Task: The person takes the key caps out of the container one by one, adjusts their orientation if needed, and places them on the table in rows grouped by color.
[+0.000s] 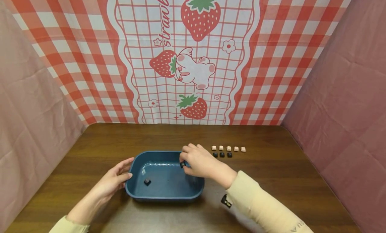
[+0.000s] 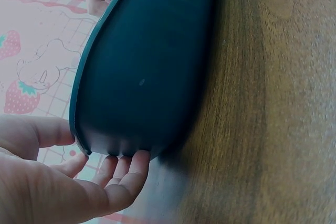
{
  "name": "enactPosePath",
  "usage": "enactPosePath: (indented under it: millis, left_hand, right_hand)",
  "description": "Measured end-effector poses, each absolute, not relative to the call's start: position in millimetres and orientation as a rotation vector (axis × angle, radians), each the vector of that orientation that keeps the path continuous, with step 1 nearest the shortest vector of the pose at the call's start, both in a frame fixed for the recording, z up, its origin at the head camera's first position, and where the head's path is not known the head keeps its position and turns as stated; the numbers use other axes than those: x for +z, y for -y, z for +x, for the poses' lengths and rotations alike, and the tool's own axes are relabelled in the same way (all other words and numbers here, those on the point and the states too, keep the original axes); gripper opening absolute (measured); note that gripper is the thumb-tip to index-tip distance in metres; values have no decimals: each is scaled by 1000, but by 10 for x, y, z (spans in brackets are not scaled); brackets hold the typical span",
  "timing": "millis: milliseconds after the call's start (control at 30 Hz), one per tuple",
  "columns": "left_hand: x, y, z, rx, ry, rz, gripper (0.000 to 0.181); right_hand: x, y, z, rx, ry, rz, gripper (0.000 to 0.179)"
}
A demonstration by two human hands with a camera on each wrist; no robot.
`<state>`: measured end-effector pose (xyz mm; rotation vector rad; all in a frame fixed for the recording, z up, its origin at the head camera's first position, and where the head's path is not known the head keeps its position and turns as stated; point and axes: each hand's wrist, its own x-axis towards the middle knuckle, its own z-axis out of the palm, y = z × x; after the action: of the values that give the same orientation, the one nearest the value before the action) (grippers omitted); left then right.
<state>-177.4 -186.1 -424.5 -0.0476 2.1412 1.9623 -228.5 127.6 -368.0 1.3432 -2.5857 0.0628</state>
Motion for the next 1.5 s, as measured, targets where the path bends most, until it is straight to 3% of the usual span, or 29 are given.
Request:
enactPosePath:
  millis: [1500]
  left_hand:
    - [-4246, 1861, -1767, 1952, -2151, -58, 56]
  right_hand:
    - [-3568, -2346, -2542, 152, 2577, 1007, 18]
